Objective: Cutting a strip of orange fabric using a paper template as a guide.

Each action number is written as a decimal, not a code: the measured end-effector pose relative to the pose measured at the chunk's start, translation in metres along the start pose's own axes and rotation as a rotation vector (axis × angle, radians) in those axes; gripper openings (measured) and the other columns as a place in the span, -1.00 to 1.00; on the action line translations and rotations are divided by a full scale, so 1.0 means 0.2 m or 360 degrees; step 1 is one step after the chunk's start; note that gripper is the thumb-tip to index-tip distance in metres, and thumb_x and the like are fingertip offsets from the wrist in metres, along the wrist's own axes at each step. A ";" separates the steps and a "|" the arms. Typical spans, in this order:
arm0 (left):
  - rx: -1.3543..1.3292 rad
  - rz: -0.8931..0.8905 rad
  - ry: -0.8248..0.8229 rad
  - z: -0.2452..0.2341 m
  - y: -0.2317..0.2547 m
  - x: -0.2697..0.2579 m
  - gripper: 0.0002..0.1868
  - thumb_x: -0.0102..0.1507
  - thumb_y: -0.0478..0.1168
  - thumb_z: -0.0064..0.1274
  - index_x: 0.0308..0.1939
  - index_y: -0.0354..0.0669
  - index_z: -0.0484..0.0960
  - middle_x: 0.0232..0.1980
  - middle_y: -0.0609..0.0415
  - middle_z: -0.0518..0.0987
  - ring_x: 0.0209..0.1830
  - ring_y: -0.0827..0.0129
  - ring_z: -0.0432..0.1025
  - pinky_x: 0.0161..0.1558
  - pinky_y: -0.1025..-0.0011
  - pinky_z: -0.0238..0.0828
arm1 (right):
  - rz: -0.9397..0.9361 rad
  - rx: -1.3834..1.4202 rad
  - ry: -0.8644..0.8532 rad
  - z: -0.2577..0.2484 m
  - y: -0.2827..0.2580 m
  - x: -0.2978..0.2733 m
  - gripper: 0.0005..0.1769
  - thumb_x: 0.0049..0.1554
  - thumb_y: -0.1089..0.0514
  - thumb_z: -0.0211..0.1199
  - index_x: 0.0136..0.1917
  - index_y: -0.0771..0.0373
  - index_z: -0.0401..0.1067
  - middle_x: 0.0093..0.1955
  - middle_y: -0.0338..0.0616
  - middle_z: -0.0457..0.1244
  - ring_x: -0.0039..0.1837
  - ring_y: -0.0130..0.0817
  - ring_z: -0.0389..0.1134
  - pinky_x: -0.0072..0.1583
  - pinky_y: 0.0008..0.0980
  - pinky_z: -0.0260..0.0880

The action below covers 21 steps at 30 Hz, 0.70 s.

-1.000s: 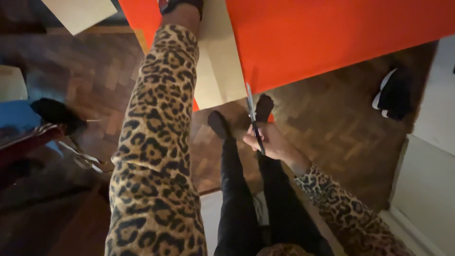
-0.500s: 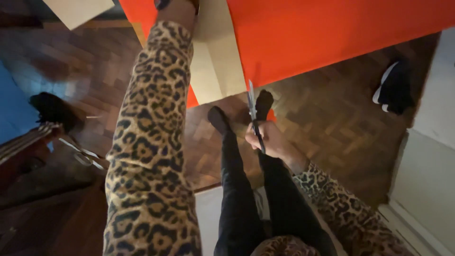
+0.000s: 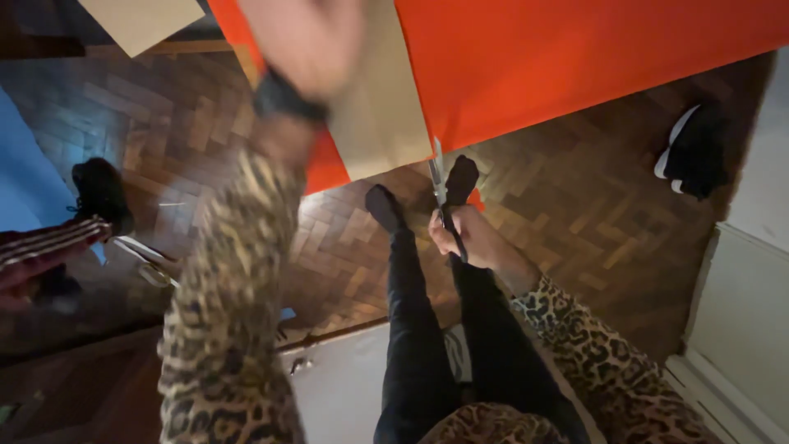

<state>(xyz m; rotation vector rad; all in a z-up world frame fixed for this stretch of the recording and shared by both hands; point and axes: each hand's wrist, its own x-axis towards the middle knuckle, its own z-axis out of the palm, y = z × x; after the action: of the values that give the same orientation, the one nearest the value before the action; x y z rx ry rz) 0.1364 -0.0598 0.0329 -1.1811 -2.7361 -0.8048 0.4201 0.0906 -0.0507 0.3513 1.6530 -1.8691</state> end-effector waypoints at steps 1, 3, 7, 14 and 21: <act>0.0003 0.0005 0.0004 0.00 0.00 -0.04 -0.47 0.53 0.09 0.10 0.46 -0.09 0.46 0.51 -0.11 0.34 0.59 -0.06 0.17 0.61 -0.13 -0.03 | -0.0083 -0.0072 -0.0029 -0.01 -0.02 0.01 -0.72 0.24 0.11 0.19 -0.27 0.27 0.36 -0.32 -0.25 0.26 -0.25 -0.51 0.30 -0.17 -0.45 0.34; -0.0010 0.0033 0.0027 0.00 0.03 -0.08 -0.47 0.53 0.09 0.10 0.47 -0.09 0.45 0.52 -0.11 0.33 0.61 -0.06 0.17 0.63 -0.13 -0.03 | 0.0004 -0.0016 -0.0008 -0.02 -0.04 0.02 -0.77 0.20 0.13 0.18 -0.25 0.27 0.35 -0.34 -0.24 0.26 -0.26 -0.50 0.30 -0.17 -0.45 0.34; -0.0005 0.0002 -0.0273 0.08 0.11 -0.29 -0.35 0.53 0.15 0.01 0.63 -0.02 0.34 0.67 -0.18 0.10 0.70 -0.09 -0.11 0.66 -0.11 -0.30 | 0.0095 0.0096 0.0019 0.00 -0.05 0.00 -0.77 0.18 0.13 0.18 -0.27 0.27 0.31 -0.35 -0.26 0.23 -0.28 -0.52 0.29 -0.20 -0.45 0.31; 0.0008 -0.0094 -0.0614 0.07 0.10 -0.34 -0.30 0.53 0.20 -0.15 0.68 0.06 0.16 0.71 -0.11 -0.07 0.71 -0.03 -0.26 0.62 -0.13 -0.46 | 0.0076 -0.0117 -0.0001 0.00 -0.07 0.01 -0.70 0.24 0.08 0.15 -0.29 0.25 0.33 -0.38 -0.29 0.22 -0.29 -0.56 0.23 -0.23 -0.48 0.22; -0.0022 -0.0116 -0.0682 0.06 0.10 -0.33 -0.25 0.54 0.22 -0.18 0.70 -0.01 0.08 0.73 -0.06 -0.10 0.73 0.01 -0.30 0.65 -0.10 -0.48 | -0.0018 -0.0150 0.0042 -0.01 0.00 0.02 -0.51 0.28 -0.07 0.18 -0.38 0.26 0.32 -0.38 -0.29 0.21 -0.31 -0.54 0.25 -0.26 -0.44 0.22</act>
<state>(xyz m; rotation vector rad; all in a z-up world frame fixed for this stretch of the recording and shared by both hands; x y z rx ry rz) 0.1974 -0.0867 0.0155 -1.4076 -3.1300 -0.6387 0.4160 0.0923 -0.0527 0.3293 1.7573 -1.7949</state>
